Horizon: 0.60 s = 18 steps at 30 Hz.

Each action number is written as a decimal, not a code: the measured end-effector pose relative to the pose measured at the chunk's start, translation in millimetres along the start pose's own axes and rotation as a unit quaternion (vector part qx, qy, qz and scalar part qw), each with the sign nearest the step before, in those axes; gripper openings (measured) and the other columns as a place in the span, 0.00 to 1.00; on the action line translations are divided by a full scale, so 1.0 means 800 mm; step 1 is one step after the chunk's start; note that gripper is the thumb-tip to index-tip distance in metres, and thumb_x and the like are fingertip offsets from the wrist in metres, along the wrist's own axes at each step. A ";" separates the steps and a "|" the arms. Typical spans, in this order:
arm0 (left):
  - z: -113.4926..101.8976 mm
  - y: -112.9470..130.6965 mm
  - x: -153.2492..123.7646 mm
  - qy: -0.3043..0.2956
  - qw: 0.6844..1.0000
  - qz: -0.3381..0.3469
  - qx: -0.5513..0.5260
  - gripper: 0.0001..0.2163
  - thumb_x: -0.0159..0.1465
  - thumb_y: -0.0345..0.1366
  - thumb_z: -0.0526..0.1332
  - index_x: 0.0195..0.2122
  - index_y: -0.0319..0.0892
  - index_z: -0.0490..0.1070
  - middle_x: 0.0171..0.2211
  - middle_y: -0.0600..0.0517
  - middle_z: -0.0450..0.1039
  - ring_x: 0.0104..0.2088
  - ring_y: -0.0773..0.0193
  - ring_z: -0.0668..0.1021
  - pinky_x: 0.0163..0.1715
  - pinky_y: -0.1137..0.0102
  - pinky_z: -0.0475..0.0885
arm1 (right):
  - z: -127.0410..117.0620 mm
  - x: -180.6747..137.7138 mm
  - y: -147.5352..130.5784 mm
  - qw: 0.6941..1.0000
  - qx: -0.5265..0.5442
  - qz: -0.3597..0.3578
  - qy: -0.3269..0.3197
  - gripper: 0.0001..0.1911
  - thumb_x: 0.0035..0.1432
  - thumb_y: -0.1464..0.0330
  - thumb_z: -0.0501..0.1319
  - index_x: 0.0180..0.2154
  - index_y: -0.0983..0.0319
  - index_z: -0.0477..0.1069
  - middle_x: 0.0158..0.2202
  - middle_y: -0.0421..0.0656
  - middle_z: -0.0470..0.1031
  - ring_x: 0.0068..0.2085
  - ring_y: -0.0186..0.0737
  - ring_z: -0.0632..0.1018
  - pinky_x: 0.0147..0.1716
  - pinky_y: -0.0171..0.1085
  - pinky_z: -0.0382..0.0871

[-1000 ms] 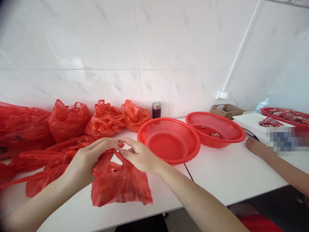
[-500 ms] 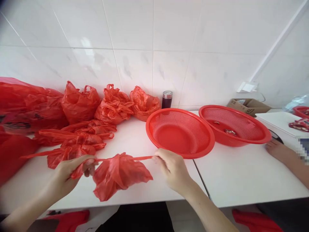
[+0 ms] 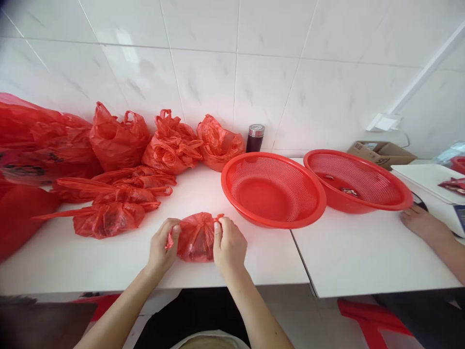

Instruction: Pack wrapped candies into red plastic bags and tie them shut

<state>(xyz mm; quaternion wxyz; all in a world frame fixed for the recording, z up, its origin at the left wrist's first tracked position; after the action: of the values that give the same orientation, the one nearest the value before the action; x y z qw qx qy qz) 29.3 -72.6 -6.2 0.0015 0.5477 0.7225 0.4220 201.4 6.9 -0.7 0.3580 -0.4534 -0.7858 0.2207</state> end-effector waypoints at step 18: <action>0.014 -0.060 0.019 -0.196 0.939 -0.106 0.262 0.09 0.61 0.33 0.51 0.34 0.47 0.70 0.28 0.48 0.76 0.28 0.55 0.77 0.24 0.69 0.54 | 0.030 0.024 0.062 0.958 -0.254 0.051 -0.124 0.14 0.68 0.62 0.47 0.39 0.58 0.69 0.23 0.40 0.74 0.25 0.37 0.73 0.24 0.34 0.47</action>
<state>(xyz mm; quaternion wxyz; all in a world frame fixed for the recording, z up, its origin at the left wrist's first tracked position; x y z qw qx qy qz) -9.5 -56.1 -35.8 0.0439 0.5210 0.8466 0.0995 203.9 47.5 -42.8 0.1196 -0.5377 -0.8302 0.0861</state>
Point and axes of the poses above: each hand's wrist, its own x-axis towards the middle knuckle, its own z-axis out of the palm, y = z × x, the point moved 6 cm from there along x, towards the middle knuckle
